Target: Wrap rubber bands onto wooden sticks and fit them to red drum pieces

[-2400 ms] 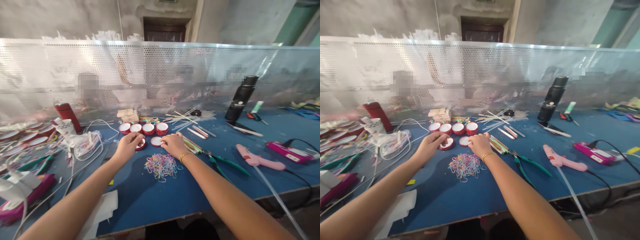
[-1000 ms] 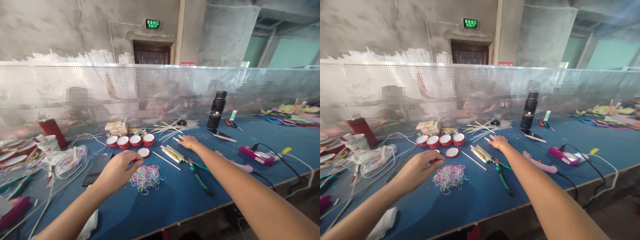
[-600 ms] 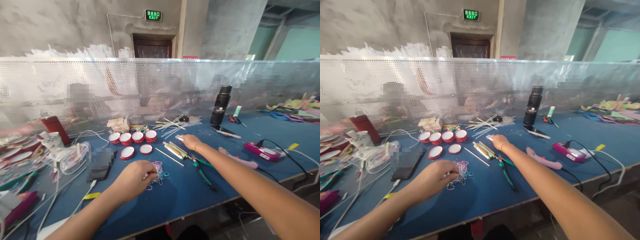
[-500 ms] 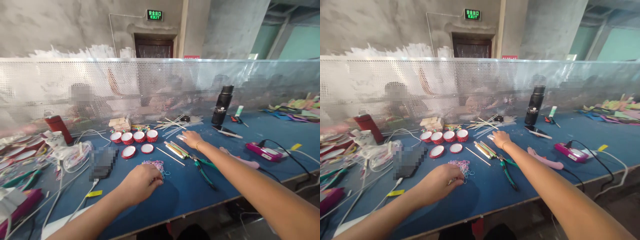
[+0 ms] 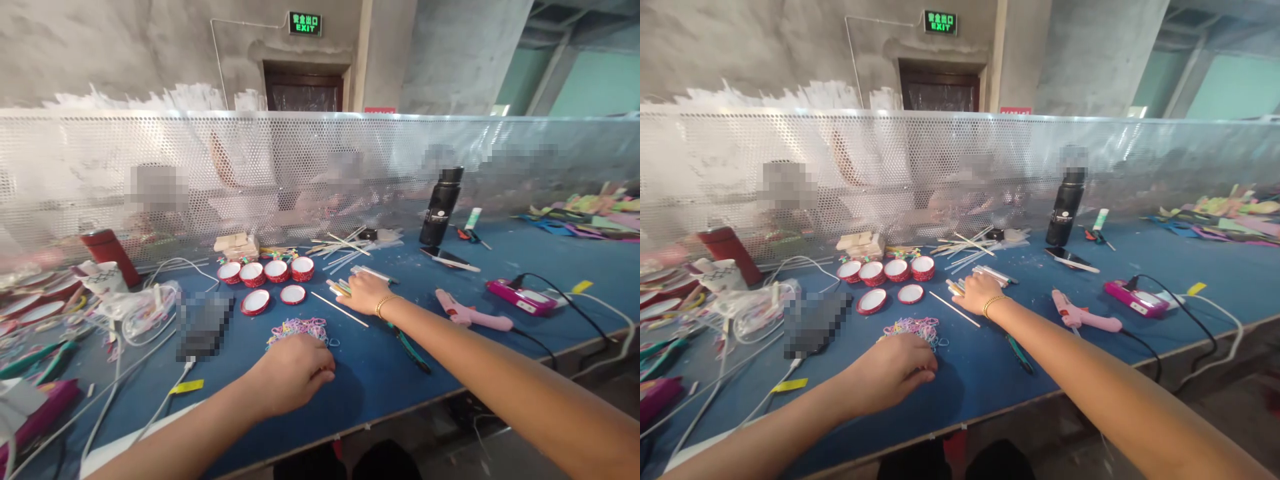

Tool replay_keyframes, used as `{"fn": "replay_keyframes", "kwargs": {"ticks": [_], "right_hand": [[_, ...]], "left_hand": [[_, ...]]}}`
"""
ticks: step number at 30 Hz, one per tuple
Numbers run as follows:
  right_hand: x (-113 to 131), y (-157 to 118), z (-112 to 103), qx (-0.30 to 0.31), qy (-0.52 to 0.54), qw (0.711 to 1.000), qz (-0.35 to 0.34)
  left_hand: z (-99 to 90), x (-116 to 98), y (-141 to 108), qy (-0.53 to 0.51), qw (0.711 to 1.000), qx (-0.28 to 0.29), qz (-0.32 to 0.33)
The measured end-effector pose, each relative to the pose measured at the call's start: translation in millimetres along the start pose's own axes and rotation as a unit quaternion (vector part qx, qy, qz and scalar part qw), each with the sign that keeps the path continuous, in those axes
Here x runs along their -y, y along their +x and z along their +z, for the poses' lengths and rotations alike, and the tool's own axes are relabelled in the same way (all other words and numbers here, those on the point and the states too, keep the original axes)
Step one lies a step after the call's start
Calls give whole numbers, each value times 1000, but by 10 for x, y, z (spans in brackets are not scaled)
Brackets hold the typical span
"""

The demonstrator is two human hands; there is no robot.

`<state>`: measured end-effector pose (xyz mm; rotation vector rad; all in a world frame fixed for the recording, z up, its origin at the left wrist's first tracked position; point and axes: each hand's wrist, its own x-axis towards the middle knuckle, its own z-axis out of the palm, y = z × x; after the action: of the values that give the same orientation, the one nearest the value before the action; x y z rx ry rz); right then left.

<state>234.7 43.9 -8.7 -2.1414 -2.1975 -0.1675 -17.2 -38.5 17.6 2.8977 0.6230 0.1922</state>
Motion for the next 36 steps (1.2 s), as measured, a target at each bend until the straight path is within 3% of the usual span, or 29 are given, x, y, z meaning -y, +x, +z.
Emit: {"fn": "replay_keyframes", "kwargs": {"ticks": [11,25,36], "right_hand": [[192,79,135,19,-41,998,-30],[51,6,-163,47,-9,999,-13],[215,26,192,7,-21,1000,-5]], "left_hand": [[89,9,-42,29,999,-23,33],[79,-27,-79,10,999,-24,37],[106,-3,-91,6,999,-34,42]]}}
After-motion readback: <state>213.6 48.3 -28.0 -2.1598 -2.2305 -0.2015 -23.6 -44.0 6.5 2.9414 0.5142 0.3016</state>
